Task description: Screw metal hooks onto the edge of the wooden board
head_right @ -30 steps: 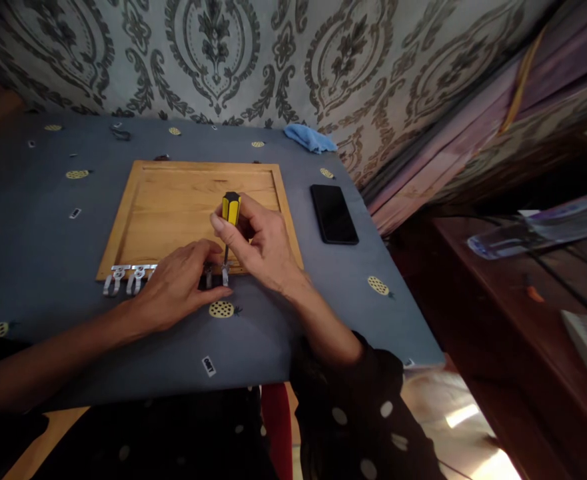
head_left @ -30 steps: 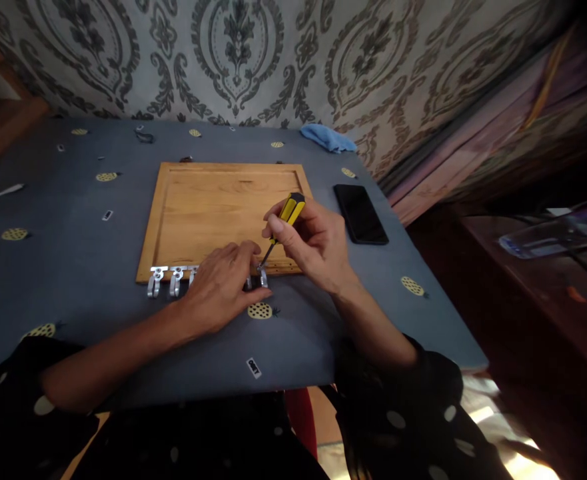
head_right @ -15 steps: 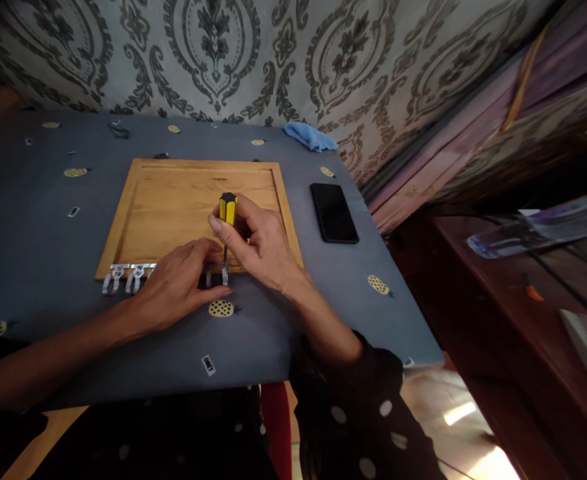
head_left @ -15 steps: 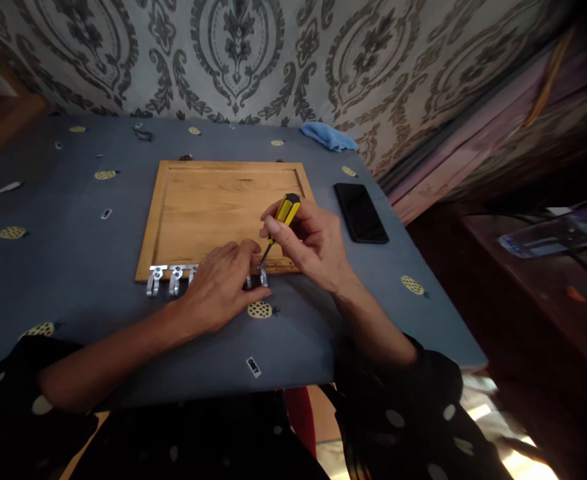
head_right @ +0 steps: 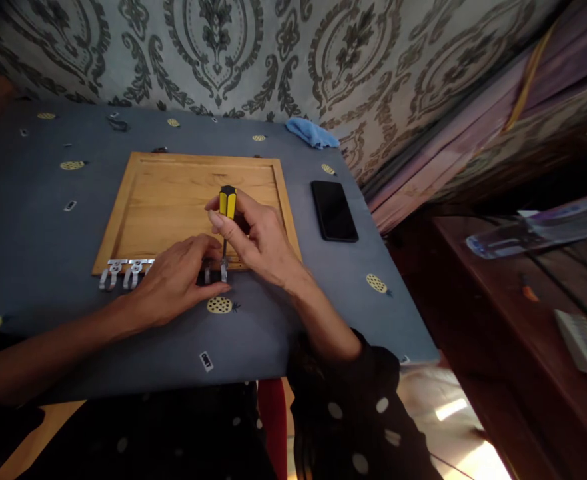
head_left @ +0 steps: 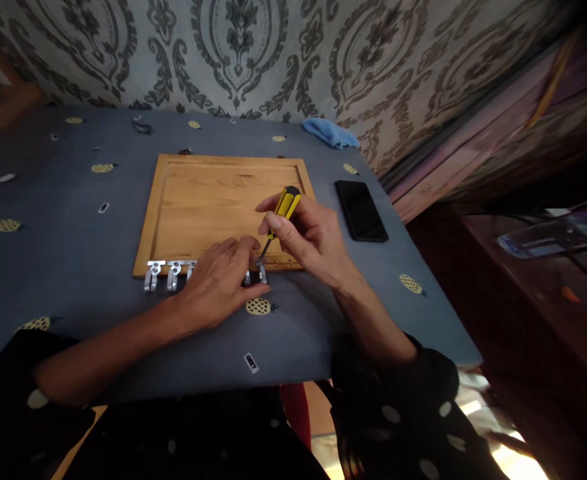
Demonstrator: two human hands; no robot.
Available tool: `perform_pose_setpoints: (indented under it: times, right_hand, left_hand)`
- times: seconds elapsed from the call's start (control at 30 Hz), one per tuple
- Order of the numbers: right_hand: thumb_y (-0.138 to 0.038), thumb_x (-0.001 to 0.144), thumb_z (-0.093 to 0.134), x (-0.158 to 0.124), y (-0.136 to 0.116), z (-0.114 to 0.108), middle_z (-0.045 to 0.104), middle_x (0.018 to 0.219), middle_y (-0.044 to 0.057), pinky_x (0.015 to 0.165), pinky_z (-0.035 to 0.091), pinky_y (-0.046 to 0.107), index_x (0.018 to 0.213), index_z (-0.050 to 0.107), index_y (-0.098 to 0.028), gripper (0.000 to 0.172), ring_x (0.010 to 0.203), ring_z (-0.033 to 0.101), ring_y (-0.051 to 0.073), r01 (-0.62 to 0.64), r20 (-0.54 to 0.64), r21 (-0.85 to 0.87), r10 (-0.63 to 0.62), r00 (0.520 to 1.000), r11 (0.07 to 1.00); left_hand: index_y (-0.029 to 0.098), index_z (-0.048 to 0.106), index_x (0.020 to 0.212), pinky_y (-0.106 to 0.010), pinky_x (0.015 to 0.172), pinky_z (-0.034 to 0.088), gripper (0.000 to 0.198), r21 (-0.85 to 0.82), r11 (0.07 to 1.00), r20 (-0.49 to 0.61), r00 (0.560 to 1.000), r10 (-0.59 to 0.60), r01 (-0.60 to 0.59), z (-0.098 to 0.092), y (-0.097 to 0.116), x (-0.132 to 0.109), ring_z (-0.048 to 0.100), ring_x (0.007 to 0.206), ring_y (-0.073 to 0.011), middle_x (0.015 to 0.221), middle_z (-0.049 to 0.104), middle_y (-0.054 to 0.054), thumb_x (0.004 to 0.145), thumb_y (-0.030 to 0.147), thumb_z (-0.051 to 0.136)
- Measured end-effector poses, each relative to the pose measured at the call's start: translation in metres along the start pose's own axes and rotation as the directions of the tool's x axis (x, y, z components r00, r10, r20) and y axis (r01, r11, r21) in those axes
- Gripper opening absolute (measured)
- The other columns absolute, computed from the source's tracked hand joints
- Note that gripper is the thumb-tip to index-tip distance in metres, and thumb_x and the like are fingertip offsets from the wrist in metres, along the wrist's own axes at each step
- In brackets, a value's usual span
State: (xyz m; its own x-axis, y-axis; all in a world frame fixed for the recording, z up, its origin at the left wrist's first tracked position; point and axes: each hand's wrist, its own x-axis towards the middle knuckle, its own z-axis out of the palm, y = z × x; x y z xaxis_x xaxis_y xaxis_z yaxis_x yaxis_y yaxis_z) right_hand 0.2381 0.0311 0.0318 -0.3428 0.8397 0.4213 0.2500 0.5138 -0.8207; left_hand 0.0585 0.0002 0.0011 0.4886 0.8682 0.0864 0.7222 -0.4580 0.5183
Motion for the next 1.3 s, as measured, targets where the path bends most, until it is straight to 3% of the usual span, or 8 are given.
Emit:
perform_pose_setpoints:
  times: [0.2,0.3,0.47,0.7,0.87,1.03,1.3]
  right_hand:
    - [-0.056,0.095,0.06,0.0,0.0,0.002,0.065,0.078,-0.001,0.054,0.04,0.025,0.1,0.066,-0.019,0.038,0.059,0.049,0.009,-0.009,-0.008,0.032,0.01,1.0,0.999]
    - [-0.056,0.092,0.064,-0.001,-0.004,0.002,0.065,0.077,-0.002,0.05,0.039,0.024,0.095,0.065,-0.02,0.036,0.054,0.047,0.007,-0.029,-0.096,0.115,0.04,0.995,0.993]
    - [-0.056,0.091,0.065,0.0,-0.007,-0.005,0.066,0.074,-0.002,0.043,0.037,0.023,0.094,0.065,-0.022,0.034,0.047,0.043,0.006,-0.018,-0.335,0.147,0.067,0.94,0.989]
    - [-0.053,0.088,0.07,-0.017,0.001,-0.018,0.068,0.071,-0.002,0.044,0.036,0.023,0.09,0.065,-0.021,0.033,0.045,0.043,0.005,-0.073,-0.433,0.101,0.11,0.895,0.992]
    - [-0.055,0.086,0.071,-0.035,0.011,-0.023,0.07,0.072,-0.001,0.043,0.038,0.022,0.09,0.066,-0.019,0.036,0.045,0.044,0.006,-0.125,-0.537,0.106,0.163,0.828,0.986]
    - [-0.057,0.085,0.071,-0.04,0.022,-0.024,0.07,0.072,-0.001,0.04,0.035,0.021,0.09,0.065,-0.02,0.038,0.042,0.043,0.005,-0.092,-0.578,0.17,0.175,0.797,0.981]
    - [-0.055,0.084,0.073,-0.041,0.022,-0.023,0.07,0.071,-0.001,0.041,0.036,0.021,0.089,0.067,-0.018,0.038,0.041,0.044,0.004,-0.066,-0.569,0.172,0.154,0.808,0.983]
  left_hand:
    - [0.021,0.047,0.107,-0.044,0.089,0.051,0.044,0.001,1.0,0.003,1.0,0.001,-0.001,0.0,0.0,0.0,0.065,0.101,-0.0283,0.106,0.068,-0.007,0.081,0.032,0.08]
    - [0.021,0.046,0.109,-0.043,0.087,0.051,0.044,0.012,1.0,0.001,1.0,0.005,-0.005,0.0,-0.001,0.0,0.065,0.098,-0.0277,0.105,0.068,-0.006,0.082,0.033,0.079]
    - [0.022,0.047,0.111,-0.042,0.085,0.051,0.044,0.027,0.999,-0.024,0.999,0.022,-0.021,0.002,-0.003,-0.002,0.065,0.098,-0.0276,0.105,0.068,-0.006,0.082,0.034,0.079]
    - [0.022,0.046,0.114,-0.043,0.087,0.052,0.046,0.012,0.999,-0.04,0.999,0.035,-0.035,0.003,-0.004,-0.003,0.066,0.101,-0.0281,0.106,0.069,-0.006,0.082,0.031,0.079]
    - [0.023,0.046,0.113,-0.045,0.089,0.052,0.045,0.011,0.999,-0.041,0.998,0.037,-0.037,0.003,-0.004,-0.003,0.067,0.103,-0.0281,0.108,0.069,-0.007,0.083,0.032,0.077]
    - [0.023,0.045,0.114,-0.046,0.09,0.052,0.047,0.01,0.999,-0.045,0.998,0.033,-0.033,0.003,-0.005,-0.003,0.067,0.105,-0.0283,0.11,0.07,-0.008,0.082,0.031,0.079]
    - [0.022,0.045,0.11,-0.045,0.089,0.051,0.046,0.029,0.999,-0.001,1.0,0.029,-0.029,0.0,-0.003,-0.003,0.066,0.105,-0.0293,0.112,0.069,-0.008,0.082,0.031,0.08]
